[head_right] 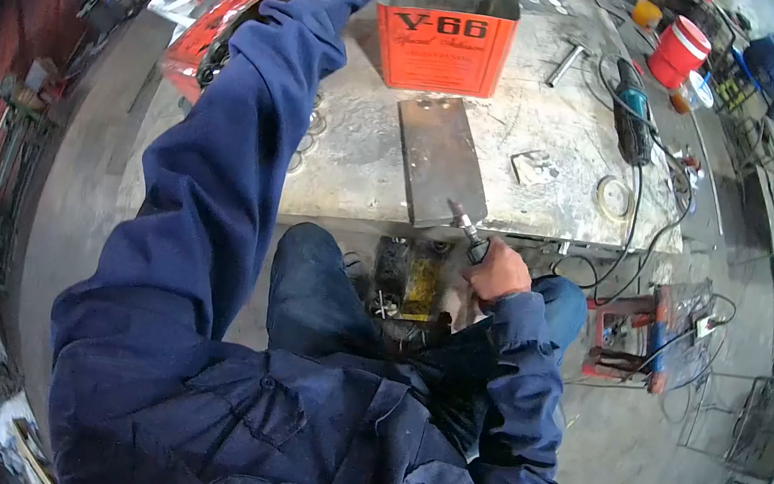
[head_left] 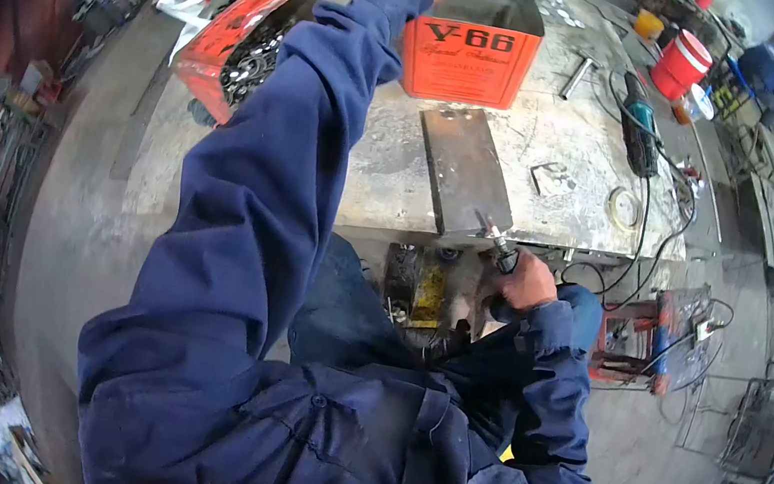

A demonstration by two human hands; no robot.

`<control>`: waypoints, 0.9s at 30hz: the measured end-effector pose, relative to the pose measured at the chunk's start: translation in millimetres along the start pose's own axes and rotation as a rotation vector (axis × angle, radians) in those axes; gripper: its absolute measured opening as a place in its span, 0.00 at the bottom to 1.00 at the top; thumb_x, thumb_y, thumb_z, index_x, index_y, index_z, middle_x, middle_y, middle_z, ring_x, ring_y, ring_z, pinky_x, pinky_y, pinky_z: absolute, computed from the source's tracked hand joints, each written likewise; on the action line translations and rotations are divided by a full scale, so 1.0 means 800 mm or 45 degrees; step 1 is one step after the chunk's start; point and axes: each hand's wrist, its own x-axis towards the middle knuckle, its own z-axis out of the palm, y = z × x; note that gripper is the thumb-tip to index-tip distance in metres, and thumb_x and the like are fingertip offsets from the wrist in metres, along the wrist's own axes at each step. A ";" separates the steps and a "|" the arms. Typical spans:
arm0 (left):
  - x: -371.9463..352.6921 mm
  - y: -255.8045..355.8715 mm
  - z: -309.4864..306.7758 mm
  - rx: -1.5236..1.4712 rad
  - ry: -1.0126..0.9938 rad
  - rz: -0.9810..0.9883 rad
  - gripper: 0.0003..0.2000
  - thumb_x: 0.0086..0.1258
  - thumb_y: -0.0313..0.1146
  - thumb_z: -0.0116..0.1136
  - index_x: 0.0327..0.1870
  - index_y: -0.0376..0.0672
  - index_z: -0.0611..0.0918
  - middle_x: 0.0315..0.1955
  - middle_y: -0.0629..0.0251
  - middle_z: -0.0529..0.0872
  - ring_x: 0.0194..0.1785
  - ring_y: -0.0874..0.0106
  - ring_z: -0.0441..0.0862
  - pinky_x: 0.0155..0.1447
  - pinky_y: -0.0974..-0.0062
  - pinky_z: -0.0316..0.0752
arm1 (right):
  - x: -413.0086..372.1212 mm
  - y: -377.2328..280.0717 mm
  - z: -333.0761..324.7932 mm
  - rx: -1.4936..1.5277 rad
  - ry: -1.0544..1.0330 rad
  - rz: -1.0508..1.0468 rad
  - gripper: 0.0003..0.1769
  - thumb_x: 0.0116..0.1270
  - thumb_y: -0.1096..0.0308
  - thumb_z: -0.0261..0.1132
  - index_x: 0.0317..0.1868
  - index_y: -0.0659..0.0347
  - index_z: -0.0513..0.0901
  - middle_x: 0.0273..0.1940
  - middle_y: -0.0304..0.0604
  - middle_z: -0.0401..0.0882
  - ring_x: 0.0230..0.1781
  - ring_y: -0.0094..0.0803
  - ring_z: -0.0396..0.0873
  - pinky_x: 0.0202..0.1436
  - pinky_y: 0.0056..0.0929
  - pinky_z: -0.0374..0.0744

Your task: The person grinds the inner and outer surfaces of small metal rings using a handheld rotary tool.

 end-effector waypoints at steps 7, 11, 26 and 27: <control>-0.236 0.042 -0.079 -0.154 0.187 -0.194 0.21 0.62 0.52 0.60 0.37 0.39 0.82 0.19 0.69 0.79 0.23 0.78 0.74 0.30 0.77 0.70 | -0.003 0.002 -0.005 0.078 0.219 -0.100 0.20 0.47 0.63 0.70 0.37 0.67 0.77 0.33 0.63 0.79 0.39 0.57 0.78 0.41 0.46 0.76; -0.429 0.012 -0.026 -0.588 -0.231 -0.440 0.12 0.66 0.40 0.61 0.32 0.39 0.80 0.25 0.72 0.80 0.31 0.84 0.73 0.37 0.81 0.71 | -0.019 -0.016 -0.027 0.137 0.251 -0.025 0.24 0.45 0.63 0.71 0.41 0.68 0.77 0.34 0.63 0.79 0.39 0.57 0.78 0.42 0.43 0.77; -0.533 -0.086 -0.096 -0.194 -0.001 -0.724 0.09 0.65 0.36 0.60 0.34 0.38 0.79 0.25 0.68 0.82 0.29 0.79 0.76 0.36 0.78 0.72 | 0.001 -0.012 -0.039 0.390 0.391 -0.015 0.15 0.48 0.71 0.65 0.37 0.68 0.74 0.23 0.44 0.74 0.22 0.31 0.74 0.29 0.31 0.74; -0.517 -0.095 -0.102 -0.085 -0.015 -0.758 0.10 0.64 0.37 0.61 0.37 0.40 0.79 0.27 0.65 0.83 0.30 0.78 0.77 0.38 0.78 0.72 | 0.003 -0.001 -0.037 0.351 0.452 -0.065 0.15 0.48 0.71 0.65 0.36 0.68 0.74 0.22 0.43 0.74 0.21 0.29 0.73 0.28 0.30 0.73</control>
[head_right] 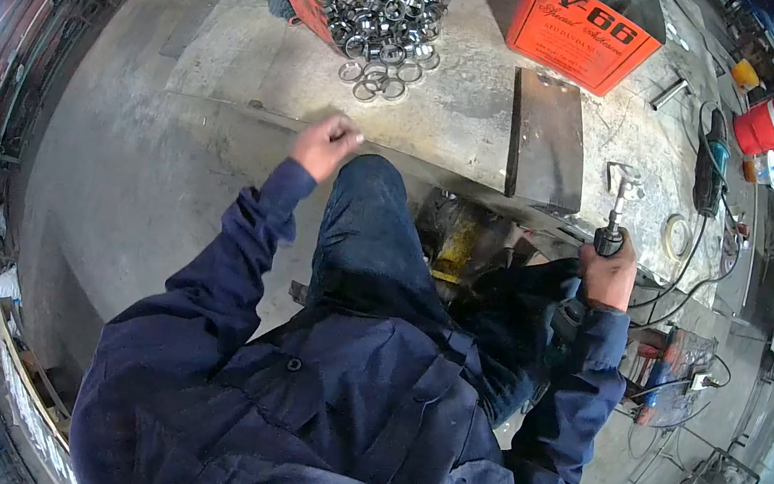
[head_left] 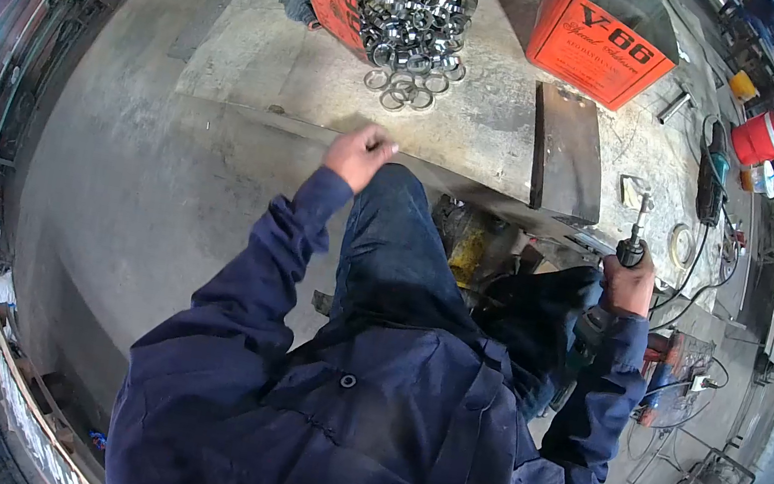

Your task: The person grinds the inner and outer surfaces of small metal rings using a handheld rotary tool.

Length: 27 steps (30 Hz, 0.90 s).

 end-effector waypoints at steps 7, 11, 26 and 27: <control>0.092 -0.016 0.010 0.732 0.253 0.232 0.10 0.61 0.38 0.59 0.43 0.51 0.80 0.34 0.61 0.84 0.37 0.59 0.81 0.42 0.64 0.75 | -0.017 -0.020 -0.039 0.029 0.002 0.143 0.14 0.49 0.70 0.65 0.36 0.68 0.76 0.23 0.42 0.76 0.20 0.29 0.73 0.28 0.29 0.74; 0.110 -0.022 0.017 0.731 0.152 0.330 0.09 0.62 0.37 0.57 0.42 0.51 0.81 0.36 0.60 0.85 0.39 0.58 0.82 0.44 0.60 0.75 | -0.023 0.005 -0.056 0.019 0.088 0.196 0.18 0.49 0.68 0.65 0.40 0.70 0.77 0.23 0.46 0.78 0.22 0.31 0.76 0.29 0.30 0.75; 0.086 0.181 0.268 0.022 -0.857 0.099 0.17 0.64 0.48 0.60 0.31 0.40 0.80 0.16 0.73 0.73 0.18 0.82 0.68 0.22 0.80 0.63 | -0.038 0.002 -0.006 -0.136 -0.056 0.114 0.23 0.46 0.65 0.68 0.44 0.66 0.78 0.37 0.61 0.80 0.43 0.53 0.78 0.46 0.40 0.76; 0.088 0.179 0.266 0.207 -0.755 0.333 0.17 0.65 0.47 0.59 0.31 0.40 0.80 0.16 0.73 0.74 0.19 0.82 0.68 0.23 0.80 0.64 | -0.038 0.008 -0.001 -0.138 -0.110 0.154 0.22 0.46 0.66 0.68 0.43 0.66 0.78 0.37 0.61 0.80 0.43 0.54 0.78 0.46 0.40 0.76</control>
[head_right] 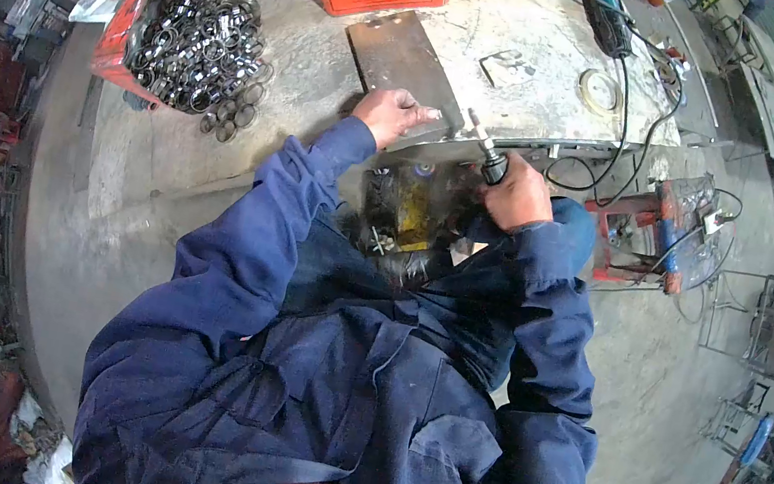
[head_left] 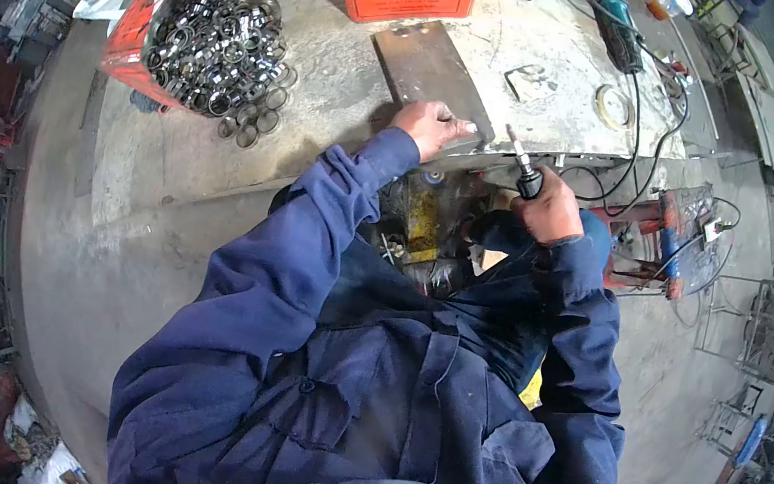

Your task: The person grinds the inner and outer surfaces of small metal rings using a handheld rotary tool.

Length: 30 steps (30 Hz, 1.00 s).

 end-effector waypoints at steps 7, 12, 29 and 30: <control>0.000 0.008 -0.019 -0.242 -0.165 -0.157 0.14 0.66 0.44 0.57 0.32 0.41 0.81 0.16 0.73 0.74 0.19 0.82 0.68 0.24 0.80 0.63 | 0.006 0.018 0.032 -0.001 -0.168 -0.067 0.15 0.48 0.67 0.65 0.36 0.65 0.76 0.33 0.60 0.79 0.41 0.57 0.77 0.42 0.47 0.74; 0.001 0.012 -0.021 -0.134 -0.167 -0.157 0.15 0.66 0.44 0.57 0.31 0.40 0.80 0.16 0.73 0.75 0.18 0.81 0.67 0.24 0.78 0.63 | 0.018 0.010 0.048 -0.093 -0.298 -0.078 0.15 0.48 0.68 0.64 0.36 0.65 0.76 0.33 0.60 0.80 0.39 0.56 0.78 0.42 0.47 0.76; -0.028 -0.026 -0.004 -0.641 -0.057 -0.143 0.11 0.66 0.41 0.60 0.33 0.41 0.83 0.19 0.77 0.75 0.23 0.86 0.64 0.28 0.84 0.61 | 0.042 -0.023 0.069 -0.230 -0.488 -0.010 0.14 0.47 0.68 0.65 0.35 0.68 0.80 0.34 0.60 0.81 0.41 0.51 0.81 0.43 0.43 0.79; -0.029 -0.026 -0.005 -0.652 -0.073 -0.142 0.12 0.66 0.41 0.60 0.32 0.41 0.82 0.20 0.78 0.75 0.22 0.86 0.64 0.27 0.86 0.59 | 0.040 -0.024 0.068 -0.217 -0.447 -0.050 0.14 0.46 0.68 0.65 0.33 0.68 0.80 0.34 0.60 0.81 0.40 0.51 0.81 0.43 0.43 0.79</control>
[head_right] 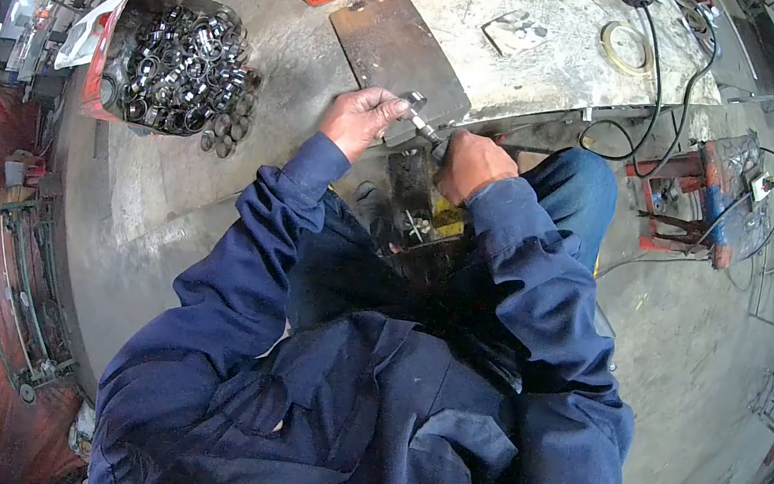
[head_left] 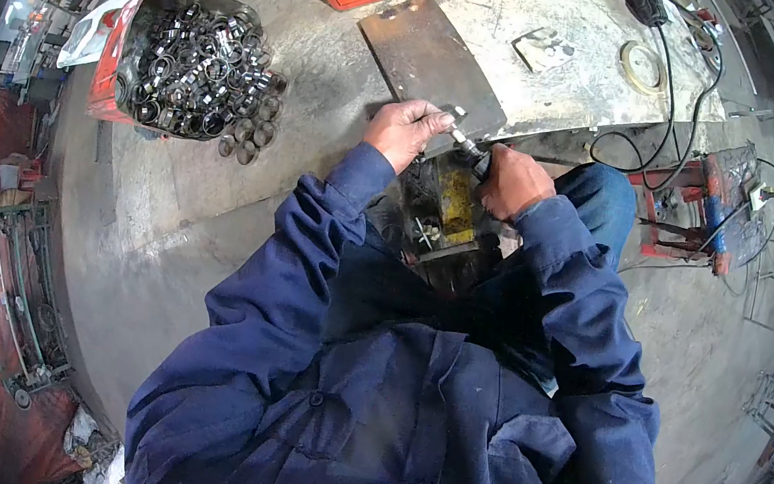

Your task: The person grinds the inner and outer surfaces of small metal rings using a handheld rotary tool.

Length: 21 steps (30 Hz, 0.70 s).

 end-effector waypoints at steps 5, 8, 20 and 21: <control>0.005 0.002 0.002 -0.052 -0.026 0.022 0.12 0.66 0.41 0.60 0.31 0.41 0.81 0.18 0.78 0.72 0.22 0.86 0.63 0.27 0.86 0.59 | 0.008 0.003 -0.010 0.023 0.046 0.089 0.13 0.46 0.68 0.65 0.32 0.68 0.80 0.33 0.60 0.81 0.40 0.51 0.81 0.42 0.42 0.79; 0.005 -0.005 0.002 -0.081 -0.033 0.041 0.12 0.66 0.41 0.60 0.31 0.41 0.81 0.18 0.78 0.72 0.22 0.86 0.62 0.26 0.86 0.58 | 0.005 0.002 -0.002 -0.012 -0.029 0.041 0.13 0.46 0.69 0.64 0.32 0.68 0.80 0.34 0.60 0.81 0.40 0.51 0.81 0.43 0.43 0.78; -0.009 -0.009 0.002 -0.030 0.047 0.012 0.13 0.64 0.42 0.62 0.33 0.39 0.83 0.23 0.77 0.78 0.28 0.85 0.67 0.33 0.84 0.64 | -0.008 -0.004 -0.004 0.003 -0.008 -0.028 0.16 0.49 0.65 0.64 0.36 0.68 0.79 0.36 0.60 0.81 0.41 0.52 0.80 0.45 0.43 0.78; -0.011 -0.009 0.003 -0.095 0.041 0.029 0.13 0.64 0.42 0.62 0.33 0.39 0.83 0.24 0.77 0.79 0.29 0.85 0.68 0.35 0.84 0.65 | -0.007 -0.001 -0.005 0.002 -0.004 -0.029 0.16 0.49 0.65 0.64 0.36 0.68 0.79 0.36 0.60 0.81 0.41 0.52 0.80 0.45 0.43 0.78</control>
